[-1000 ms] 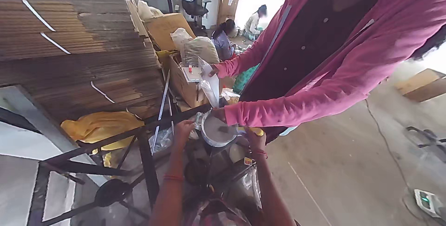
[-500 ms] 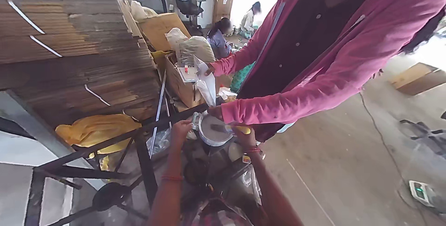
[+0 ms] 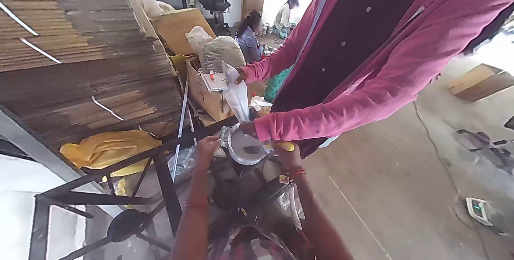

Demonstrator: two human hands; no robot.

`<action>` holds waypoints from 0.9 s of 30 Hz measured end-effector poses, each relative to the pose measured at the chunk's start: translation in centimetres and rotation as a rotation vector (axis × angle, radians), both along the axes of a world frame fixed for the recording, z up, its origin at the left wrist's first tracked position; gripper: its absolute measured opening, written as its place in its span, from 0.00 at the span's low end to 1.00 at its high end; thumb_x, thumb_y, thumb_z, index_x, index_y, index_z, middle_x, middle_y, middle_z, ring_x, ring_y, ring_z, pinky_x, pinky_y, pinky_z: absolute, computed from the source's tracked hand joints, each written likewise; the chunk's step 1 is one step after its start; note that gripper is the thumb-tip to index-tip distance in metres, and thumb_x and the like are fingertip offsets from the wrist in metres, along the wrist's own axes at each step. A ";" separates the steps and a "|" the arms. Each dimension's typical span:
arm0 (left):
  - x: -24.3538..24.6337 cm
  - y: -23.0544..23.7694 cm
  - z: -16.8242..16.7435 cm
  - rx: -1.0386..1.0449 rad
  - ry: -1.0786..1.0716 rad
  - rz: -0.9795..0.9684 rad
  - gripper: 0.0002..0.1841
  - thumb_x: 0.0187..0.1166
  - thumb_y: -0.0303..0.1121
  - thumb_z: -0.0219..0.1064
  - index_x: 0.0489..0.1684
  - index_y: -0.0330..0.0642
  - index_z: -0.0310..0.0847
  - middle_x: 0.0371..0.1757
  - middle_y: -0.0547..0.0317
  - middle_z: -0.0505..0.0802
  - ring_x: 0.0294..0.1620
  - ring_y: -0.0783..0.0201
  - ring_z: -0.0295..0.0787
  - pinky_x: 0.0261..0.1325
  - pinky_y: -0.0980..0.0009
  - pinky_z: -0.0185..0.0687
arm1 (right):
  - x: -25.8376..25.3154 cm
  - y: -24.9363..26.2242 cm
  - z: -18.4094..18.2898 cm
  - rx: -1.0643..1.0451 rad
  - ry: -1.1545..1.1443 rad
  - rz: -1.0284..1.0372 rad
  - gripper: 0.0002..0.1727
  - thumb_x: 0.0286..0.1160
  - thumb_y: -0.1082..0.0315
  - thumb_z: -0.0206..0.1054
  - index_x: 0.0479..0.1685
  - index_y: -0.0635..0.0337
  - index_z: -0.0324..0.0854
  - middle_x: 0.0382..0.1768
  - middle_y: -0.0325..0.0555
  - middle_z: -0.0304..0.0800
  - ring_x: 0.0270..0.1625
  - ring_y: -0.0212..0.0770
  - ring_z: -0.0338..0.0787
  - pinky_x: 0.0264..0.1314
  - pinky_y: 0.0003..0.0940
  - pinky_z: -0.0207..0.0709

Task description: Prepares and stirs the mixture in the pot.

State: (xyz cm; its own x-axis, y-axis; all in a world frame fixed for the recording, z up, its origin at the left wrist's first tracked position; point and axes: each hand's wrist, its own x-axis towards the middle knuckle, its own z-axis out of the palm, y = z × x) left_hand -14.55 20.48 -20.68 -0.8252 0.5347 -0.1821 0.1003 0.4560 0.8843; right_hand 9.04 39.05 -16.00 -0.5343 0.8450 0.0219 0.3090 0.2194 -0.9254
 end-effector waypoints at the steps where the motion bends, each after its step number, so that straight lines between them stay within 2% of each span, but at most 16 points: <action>1: 0.0 0.0 0.0 -0.014 0.003 0.001 0.17 0.81 0.37 0.71 0.61 0.36 0.88 0.58 0.42 0.93 0.62 0.47 0.90 0.70 0.44 0.78 | 0.1 0.2 0.3 0.025 -0.038 -0.051 0.13 0.66 0.62 0.80 0.38 0.63 0.90 0.34 0.46 0.95 0.37 0.37 0.95 0.49 0.39 0.91; 4: 0.0 0.0 0.1 -0.017 -0.005 0.003 0.17 0.81 0.38 0.71 0.62 0.37 0.88 0.58 0.42 0.94 0.61 0.46 0.89 0.69 0.43 0.78 | -0.7 0.3 -0.1 0.046 -0.056 -0.146 0.16 0.67 0.61 0.80 0.39 0.68 0.88 0.34 0.51 0.93 0.39 0.42 0.92 0.52 0.45 0.85; 7: 0.1 0.0 0.0 -0.022 -0.006 0.001 0.17 0.81 0.38 0.71 0.62 0.38 0.88 0.58 0.42 0.93 0.62 0.47 0.89 0.69 0.44 0.78 | -1.2 0.1 -1.9 -0.101 0.085 -0.109 0.14 0.68 0.68 0.80 0.44 0.71 0.87 0.36 0.52 0.94 0.37 0.39 0.95 0.48 0.37 0.92; 9: -0.1 0.1 -0.1 -0.018 0.000 -0.013 0.17 0.82 0.38 0.71 0.62 0.38 0.88 0.59 0.42 0.93 0.62 0.47 0.89 0.69 0.44 0.78 | -0.7 0.2 -1.4 -0.191 0.129 -0.093 0.13 0.69 0.71 0.79 0.46 0.71 0.87 0.38 0.52 0.95 0.37 0.40 0.96 0.46 0.37 0.94; 14: 0.2 0.2 0.2 -0.010 -0.019 0.009 0.17 0.82 0.36 0.70 0.63 0.36 0.87 0.59 0.41 0.93 0.63 0.47 0.89 0.70 0.45 0.78 | -0.6 1.1 -1.2 -0.152 0.111 -0.247 0.14 0.69 0.71 0.78 0.47 0.72 0.84 0.36 0.53 0.94 0.34 0.40 0.95 0.44 0.38 0.92; 19: 0.3 0.3 0.4 -0.023 -0.026 0.003 0.18 0.83 0.37 0.69 0.64 0.36 0.87 0.60 0.41 0.93 0.63 0.47 0.89 0.70 0.45 0.78 | -1.0 0.3 -1.0 -0.262 0.195 -0.106 0.13 0.70 0.75 0.78 0.48 0.74 0.84 0.37 0.54 0.95 0.35 0.42 0.96 0.41 0.37 0.94; 22: 0.1 0.2 0.1 -0.007 -0.012 -0.001 0.18 0.83 0.37 0.69 0.64 0.35 0.86 0.60 0.41 0.93 0.63 0.46 0.89 0.70 0.45 0.79 | -0.2 0.3 0.0 -0.191 0.132 -0.134 0.11 0.70 0.72 0.78 0.44 0.71 0.85 0.35 0.50 0.95 0.34 0.39 0.96 0.41 0.36 0.94; 25: 0.3 0.3 -0.4 0.002 0.007 0.011 0.18 0.82 0.37 0.69 0.62 0.35 0.87 0.57 0.41 0.93 0.61 0.47 0.90 0.69 0.45 0.79 | -0.6 0.6 -1.3 -0.077 0.103 -0.206 0.12 0.69 0.68 0.78 0.41 0.69 0.87 0.32 0.48 0.94 0.34 0.36 0.93 0.46 0.36 0.90; 27: 0.3 0.4 -0.3 0.004 -0.002 0.015 0.18 0.82 0.37 0.69 0.62 0.35 0.87 0.56 0.41 0.94 0.60 0.47 0.90 0.68 0.45 0.79 | -0.9 0.4 -1.9 -0.081 0.143 -0.142 0.11 0.69 0.70 0.78 0.42 0.70 0.87 0.33 0.49 0.94 0.34 0.36 0.94 0.45 0.34 0.91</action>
State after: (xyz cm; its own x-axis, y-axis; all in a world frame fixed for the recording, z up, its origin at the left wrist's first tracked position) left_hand -14.20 20.84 -20.93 -0.8330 0.5227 -0.1813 0.0920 0.4541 0.8862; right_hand 8.09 39.47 -17.92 -0.4063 0.9136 0.0181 0.1953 0.1062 -0.9750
